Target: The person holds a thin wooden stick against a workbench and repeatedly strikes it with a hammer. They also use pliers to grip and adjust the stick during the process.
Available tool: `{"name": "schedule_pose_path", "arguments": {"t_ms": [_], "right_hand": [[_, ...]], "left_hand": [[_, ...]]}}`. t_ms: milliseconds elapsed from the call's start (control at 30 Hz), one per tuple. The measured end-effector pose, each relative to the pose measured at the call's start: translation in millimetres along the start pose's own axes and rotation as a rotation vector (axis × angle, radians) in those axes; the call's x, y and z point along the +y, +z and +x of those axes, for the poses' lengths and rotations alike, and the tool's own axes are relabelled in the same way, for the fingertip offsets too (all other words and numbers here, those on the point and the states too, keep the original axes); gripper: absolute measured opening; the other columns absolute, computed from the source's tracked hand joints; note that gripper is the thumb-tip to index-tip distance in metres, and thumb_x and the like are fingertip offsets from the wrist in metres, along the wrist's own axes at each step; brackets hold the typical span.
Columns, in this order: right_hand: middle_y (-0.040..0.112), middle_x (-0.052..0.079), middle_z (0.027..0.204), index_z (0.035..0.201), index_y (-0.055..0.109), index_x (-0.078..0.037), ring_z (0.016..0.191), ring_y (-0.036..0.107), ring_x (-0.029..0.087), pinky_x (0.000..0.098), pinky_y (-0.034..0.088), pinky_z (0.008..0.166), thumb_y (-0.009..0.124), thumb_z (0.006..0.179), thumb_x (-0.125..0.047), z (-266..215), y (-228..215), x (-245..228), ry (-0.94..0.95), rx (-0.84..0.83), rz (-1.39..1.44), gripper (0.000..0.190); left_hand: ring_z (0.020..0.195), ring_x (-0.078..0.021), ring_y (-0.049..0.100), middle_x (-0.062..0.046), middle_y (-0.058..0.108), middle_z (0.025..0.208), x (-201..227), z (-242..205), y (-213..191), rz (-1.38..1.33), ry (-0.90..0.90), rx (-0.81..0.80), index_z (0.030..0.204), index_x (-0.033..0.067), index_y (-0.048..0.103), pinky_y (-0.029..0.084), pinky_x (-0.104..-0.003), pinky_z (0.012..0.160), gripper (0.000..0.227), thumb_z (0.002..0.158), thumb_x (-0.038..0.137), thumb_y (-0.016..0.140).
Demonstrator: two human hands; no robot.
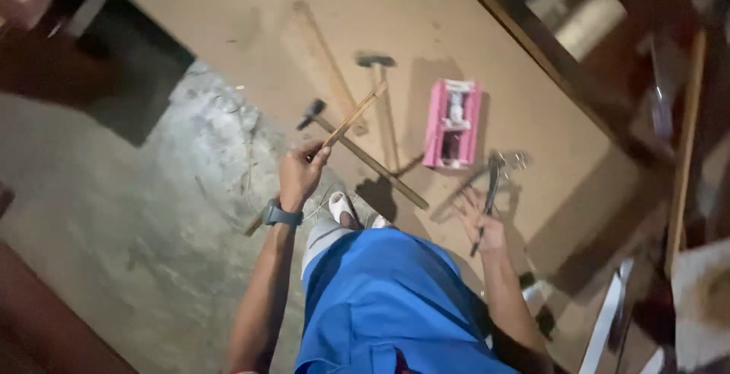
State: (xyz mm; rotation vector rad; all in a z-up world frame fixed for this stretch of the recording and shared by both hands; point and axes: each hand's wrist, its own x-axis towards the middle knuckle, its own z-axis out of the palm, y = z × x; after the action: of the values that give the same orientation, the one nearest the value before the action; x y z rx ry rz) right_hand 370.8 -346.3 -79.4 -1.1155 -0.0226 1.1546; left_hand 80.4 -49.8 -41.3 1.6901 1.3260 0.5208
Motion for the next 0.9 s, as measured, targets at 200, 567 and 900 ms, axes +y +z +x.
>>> {"name": "schedule_pose_path", "arguments": {"t_ms": [200, 567, 900], "right_hand": [[0.064, 0.012, 0.136, 0.111, 0.066, -0.019, 0.125, 0.060, 0.037, 0.0630, 0.045, 0.102, 0.054, 0.057, 0.005, 16, 14, 5, 0.100, -0.273, 0.427, 0.060], [0.032, 0.023, 0.164, 0.160, 0.032, -0.010, 0.145, 0.037, 0.048, 0.0544, 0.052, 0.103, 0.062, 0.059, -0.013, 53, 17, -41, 0.346, -0.742, 0.273, 0.105], [0.040, 0.025, 0.156, 0.156, 0.036, -0.007, 0.139, 0.046, 0.048, 0.0523, 0.057, 0.096, 0.060, 0.059, -0.011, 74, -10, -48, 0.366, -0.779, 0.307, 0.101]], "left_hand": [[0.089, -0.0399, 0.074, -0.013, 0.077, 0.086, 35, 11, 81, 0.115, 0.093, -0.262, 0.112, 0.0170, 0.081, 0.056, -0.046, 0.077, 0.024, 0.095, 0.032, 0.073], [0.091, -0.0455, 0.073, -0.016, 0.078, 0.094, 43, 14, 121, 0.167, 0.259, -0.260, 0.111, 0.0159, 0.080, 0.060, -0.050, 0.078, 0.015, 0.098, 0.020, 0.075], [0.087, -0.0347, 0.075, -0.011, 0.076, 0.093, 66, -1, 126, 0.333, 0.266, -0.247, 0.107, 0.0199, 0.081, 0.060, -0.041, 0.074, 0.011, 0.099, 0.022, 0.074]]}}
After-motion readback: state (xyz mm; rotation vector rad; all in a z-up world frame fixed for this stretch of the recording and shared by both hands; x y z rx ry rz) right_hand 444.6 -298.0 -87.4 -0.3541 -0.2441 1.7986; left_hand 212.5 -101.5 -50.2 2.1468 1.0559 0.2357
